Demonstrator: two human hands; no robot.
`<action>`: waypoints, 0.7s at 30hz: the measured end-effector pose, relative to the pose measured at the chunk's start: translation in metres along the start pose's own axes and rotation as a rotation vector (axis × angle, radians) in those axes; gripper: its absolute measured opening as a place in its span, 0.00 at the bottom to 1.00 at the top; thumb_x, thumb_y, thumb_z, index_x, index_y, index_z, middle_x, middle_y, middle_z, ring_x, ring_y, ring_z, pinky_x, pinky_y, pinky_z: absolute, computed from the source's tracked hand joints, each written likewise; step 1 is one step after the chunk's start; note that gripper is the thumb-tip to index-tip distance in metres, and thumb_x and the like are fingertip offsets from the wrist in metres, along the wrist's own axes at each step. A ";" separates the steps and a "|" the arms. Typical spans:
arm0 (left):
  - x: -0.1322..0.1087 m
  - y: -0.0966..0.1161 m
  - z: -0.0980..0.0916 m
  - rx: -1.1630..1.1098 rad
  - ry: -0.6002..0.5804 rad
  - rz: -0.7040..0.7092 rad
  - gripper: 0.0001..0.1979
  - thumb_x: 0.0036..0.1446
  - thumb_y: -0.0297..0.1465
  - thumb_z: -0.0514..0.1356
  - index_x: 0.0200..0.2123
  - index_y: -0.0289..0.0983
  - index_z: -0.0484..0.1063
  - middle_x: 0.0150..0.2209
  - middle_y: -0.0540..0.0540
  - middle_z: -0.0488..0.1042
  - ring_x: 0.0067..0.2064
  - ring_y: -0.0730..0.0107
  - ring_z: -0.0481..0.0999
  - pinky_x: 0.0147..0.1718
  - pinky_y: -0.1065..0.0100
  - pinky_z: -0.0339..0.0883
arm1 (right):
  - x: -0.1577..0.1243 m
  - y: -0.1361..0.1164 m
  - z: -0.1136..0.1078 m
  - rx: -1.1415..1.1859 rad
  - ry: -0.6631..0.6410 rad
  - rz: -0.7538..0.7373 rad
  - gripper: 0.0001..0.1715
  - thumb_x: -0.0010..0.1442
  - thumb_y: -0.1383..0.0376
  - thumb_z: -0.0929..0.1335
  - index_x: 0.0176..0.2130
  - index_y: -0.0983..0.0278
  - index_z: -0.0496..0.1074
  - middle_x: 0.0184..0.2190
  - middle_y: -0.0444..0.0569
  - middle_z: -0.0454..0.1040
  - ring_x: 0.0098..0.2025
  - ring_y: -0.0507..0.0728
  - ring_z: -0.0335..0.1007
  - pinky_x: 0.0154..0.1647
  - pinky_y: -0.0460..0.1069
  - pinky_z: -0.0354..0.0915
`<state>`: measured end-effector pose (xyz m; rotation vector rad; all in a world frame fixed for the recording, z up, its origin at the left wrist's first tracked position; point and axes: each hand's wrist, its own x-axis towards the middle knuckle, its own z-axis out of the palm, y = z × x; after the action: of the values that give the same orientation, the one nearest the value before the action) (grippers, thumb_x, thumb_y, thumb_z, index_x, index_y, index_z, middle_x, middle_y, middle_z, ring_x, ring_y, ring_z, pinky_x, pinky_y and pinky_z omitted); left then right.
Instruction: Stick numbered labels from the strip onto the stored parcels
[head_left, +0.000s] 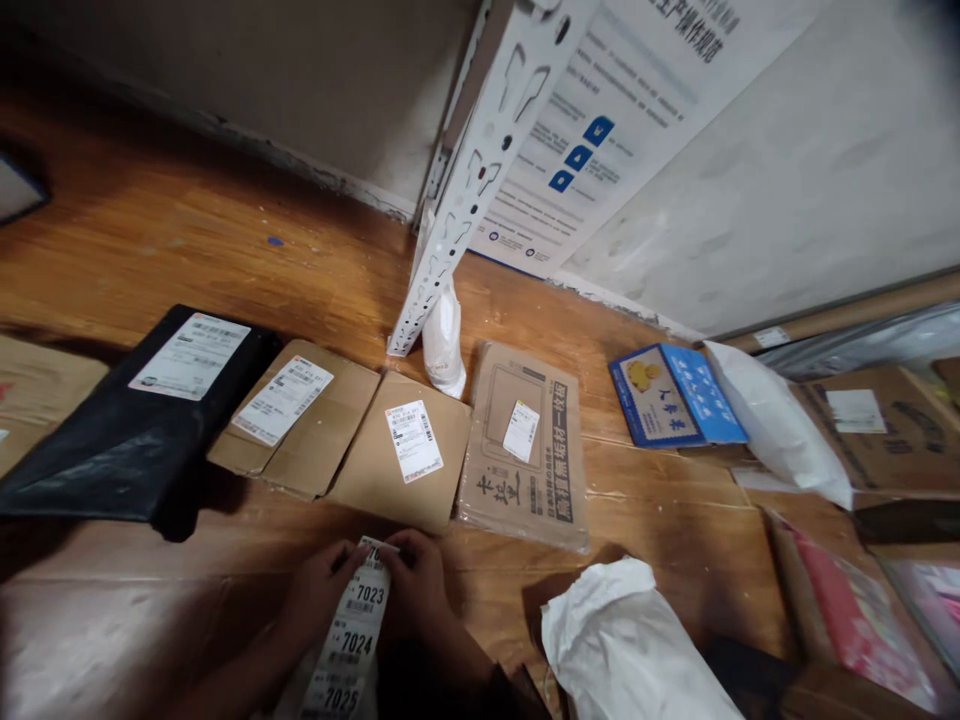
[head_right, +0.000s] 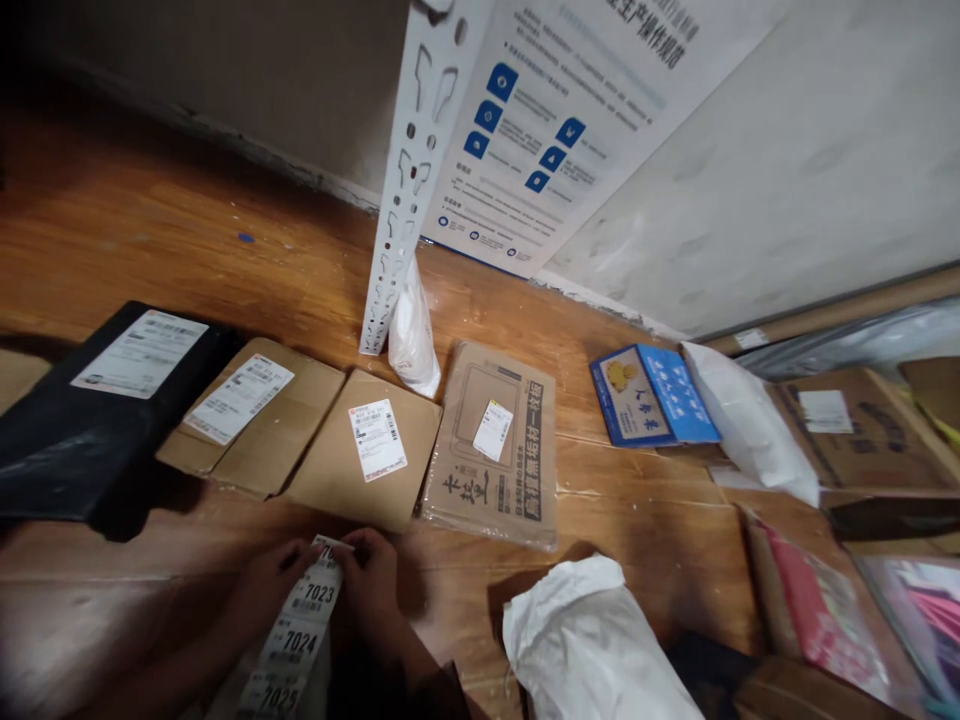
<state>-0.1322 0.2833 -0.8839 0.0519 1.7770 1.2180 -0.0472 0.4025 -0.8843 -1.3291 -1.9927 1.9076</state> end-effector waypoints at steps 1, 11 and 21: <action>0.001 -0.001 0.000 -0.037 -0.016 -0.005 0.21 0.41 0.50 0.57 0.25 0.38 0.72 0.24 0.47 0.78 0.30 0.60 0.76 0.30 0.66 0.68 | 0.000 0.003 0.003 0.007 0.018 -0.004 0.06 0.45 0.64 0.70 0.27 0.65 0.73 0.24 0.46 0.75 0.27 0.54 0.69 0.29 0.48 0.65; 0.006 -0.002 -0.012 -0.125 -0.121 -0.066 0.25 0.35 0.46 0.62 0.33 0.32 0.77 0.30 0.42 0.81 0.32 0.56 0.78 0.31 0.63 0.69 | -0.003 0.007 0.007 -0.068 0.128 -0.120 0.08 0.50 0.61 0.70 0.30 0.63 0.77 0.29 0.48 0.77 0.34 0.57 0.72 0.38 0.52 0.68; 0.014 -0.018 -0.016 -0.158 -0.246 -0.055 0.28 0.33 0.43 0.64 0.39 0.33 0.75 0.34 0.42 0.81 0.35 0.56 0.79 0.33 0.63 0.71 | -0.006 0.002 0.011 -0.241 0.166 -0.279 0.07 0.53 0.66 0.68 0.31 0.61 0.78 0.29 0.47 0.74 0.35 0.55 0.70 0.37 0.50 0.67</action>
<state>-0.1431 0.2693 -0.9058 0.0578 1.4578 1.2515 -0.0488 0.3903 -0.8851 -1.1381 -2.2366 1.4274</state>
